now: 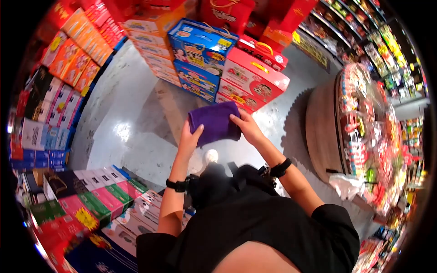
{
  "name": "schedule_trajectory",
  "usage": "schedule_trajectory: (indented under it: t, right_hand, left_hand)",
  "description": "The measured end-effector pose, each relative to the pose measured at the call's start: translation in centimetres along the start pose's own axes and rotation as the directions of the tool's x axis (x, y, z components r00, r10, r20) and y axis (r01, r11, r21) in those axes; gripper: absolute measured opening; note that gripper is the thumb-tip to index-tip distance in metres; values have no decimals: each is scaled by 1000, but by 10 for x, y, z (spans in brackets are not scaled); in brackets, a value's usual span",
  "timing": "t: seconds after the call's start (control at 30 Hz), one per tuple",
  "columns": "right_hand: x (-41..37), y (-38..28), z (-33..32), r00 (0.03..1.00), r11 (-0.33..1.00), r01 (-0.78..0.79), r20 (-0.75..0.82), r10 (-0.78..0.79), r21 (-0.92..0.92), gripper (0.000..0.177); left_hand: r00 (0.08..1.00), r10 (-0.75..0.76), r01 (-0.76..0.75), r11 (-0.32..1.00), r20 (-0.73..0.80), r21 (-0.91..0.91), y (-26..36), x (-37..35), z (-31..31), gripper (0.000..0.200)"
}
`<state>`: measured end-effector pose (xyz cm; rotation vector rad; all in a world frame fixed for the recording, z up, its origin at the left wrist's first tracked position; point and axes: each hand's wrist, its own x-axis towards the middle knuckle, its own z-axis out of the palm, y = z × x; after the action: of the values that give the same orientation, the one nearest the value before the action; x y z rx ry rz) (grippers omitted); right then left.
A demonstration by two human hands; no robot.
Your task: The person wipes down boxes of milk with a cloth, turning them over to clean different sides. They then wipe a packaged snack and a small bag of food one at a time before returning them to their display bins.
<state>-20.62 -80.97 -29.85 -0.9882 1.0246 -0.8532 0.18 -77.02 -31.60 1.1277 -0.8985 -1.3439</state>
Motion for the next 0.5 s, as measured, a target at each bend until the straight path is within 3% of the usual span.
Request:
schedule_trajectory:
  t: [0.1, 0.17, 0.23, 0.3, 0.33, 0.4, 0.47, 0.5]
  right_hand:
    - [12, 2, -31, 995, 999, -48, -83, 49, 5, 33]
    - [18, -4, -44, 980, 993, 48, -199, -26, 109, 30]
    - [23, -10, -60, 961, 982, 94, -271, -47, 166, 31]
    - [30, -7, -84, 889, 986, 144, -426, -166, -83, 29]
    - [33, -5, -97, 880, 986, 151, -446, -166, -70, 29]
    - [43, -2, -122, 796, 933, 79, -542, -271, -350, 26]
    - [58, -2, -148, 680, 879, 152, -598, -425, -452, 23]
    - [64, -8, -162, 647, 852, 101, -617, -448, -514, 24]
  left_hand:
    - [999, 33, -40, 983, 43, 181, -5, 48, 26, 40]
    - [992, 108, -125, 935, 70, 333, -17, 74, 44, 32]
    - [989, 75, -119, 915, 125, 387, -10, 91, 69, 32]
    - [981, 32, -106, 915, 190, 389, -14, 110, 91, 30]
    - [977, 25, -110, 910, 213, 399, -20, 120, 104, 30]
    - [963, -5, -47, 981, 268, 188, -32, 140, 129, 28]
    - [931, 1, -72, 981, 365, 182, -42, 163, 153, 29]
    - [901, 15, -120, 969, 434, 216, -48, 178, 163, 31]
